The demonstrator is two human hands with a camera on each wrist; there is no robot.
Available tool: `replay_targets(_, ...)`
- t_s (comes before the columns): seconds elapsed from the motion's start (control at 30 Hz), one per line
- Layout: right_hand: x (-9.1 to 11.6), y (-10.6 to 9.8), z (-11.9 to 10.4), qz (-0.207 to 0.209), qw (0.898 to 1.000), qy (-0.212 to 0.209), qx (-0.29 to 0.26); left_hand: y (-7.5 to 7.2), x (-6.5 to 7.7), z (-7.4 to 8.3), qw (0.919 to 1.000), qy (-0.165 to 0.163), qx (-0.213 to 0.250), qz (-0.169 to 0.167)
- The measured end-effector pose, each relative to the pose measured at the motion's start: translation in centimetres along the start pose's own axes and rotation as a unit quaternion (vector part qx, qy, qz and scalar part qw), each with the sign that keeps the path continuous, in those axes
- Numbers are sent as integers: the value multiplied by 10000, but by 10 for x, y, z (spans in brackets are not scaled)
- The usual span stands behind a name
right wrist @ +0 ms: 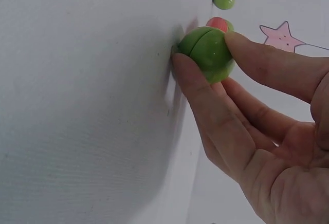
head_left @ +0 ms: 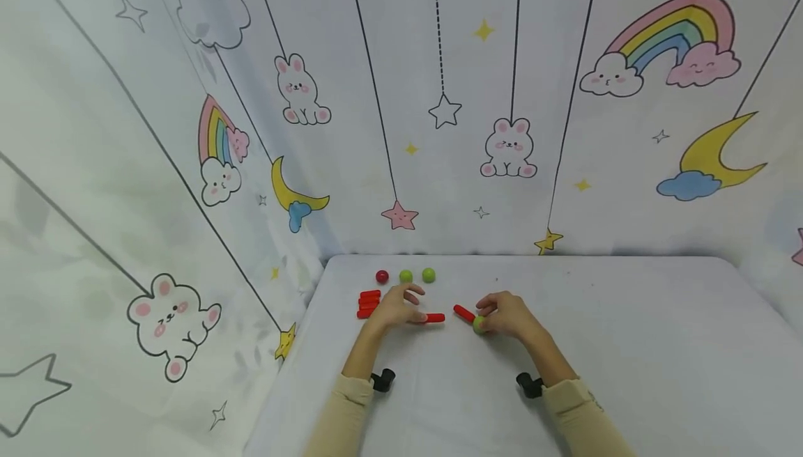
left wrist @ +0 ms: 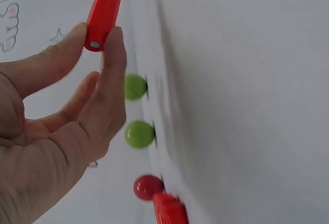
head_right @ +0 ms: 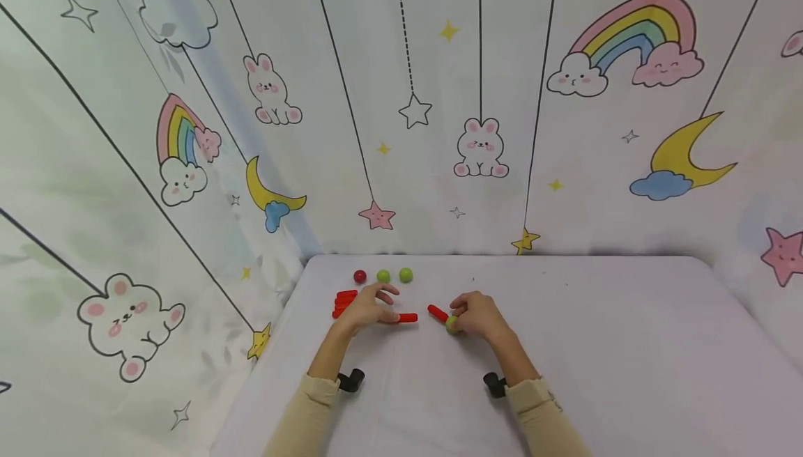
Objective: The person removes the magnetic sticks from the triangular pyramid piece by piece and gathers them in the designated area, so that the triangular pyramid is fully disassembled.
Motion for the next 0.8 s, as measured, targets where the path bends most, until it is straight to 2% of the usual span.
replay_targets(0.2,1,-2,-2,-41,10000,-49,-1,-28,13,-11,9995,162,204,150)
replay_targets(0.5,3,-4,-2,-50,10000,13,-63,-60,28,-21,9983,298,280,411)
replay_targets(0.67,1,-2,-1,-61,9998,4,-170,-78,36,-36,9968,178,406,668)
replay_targets(0.8,1,-1,-1,-68,9997,-17,-222,-87,41,-47,9960,21,469,759)
Point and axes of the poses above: each hand's wrist, its own x-axis away from the middle knuckle, its own y-axis out of the palm, z = x × y, the point moved 9 cm from there along -x, towards the middle knuckle, and after that the axes turned 11 degrees about -z, right-handed, at the moved point
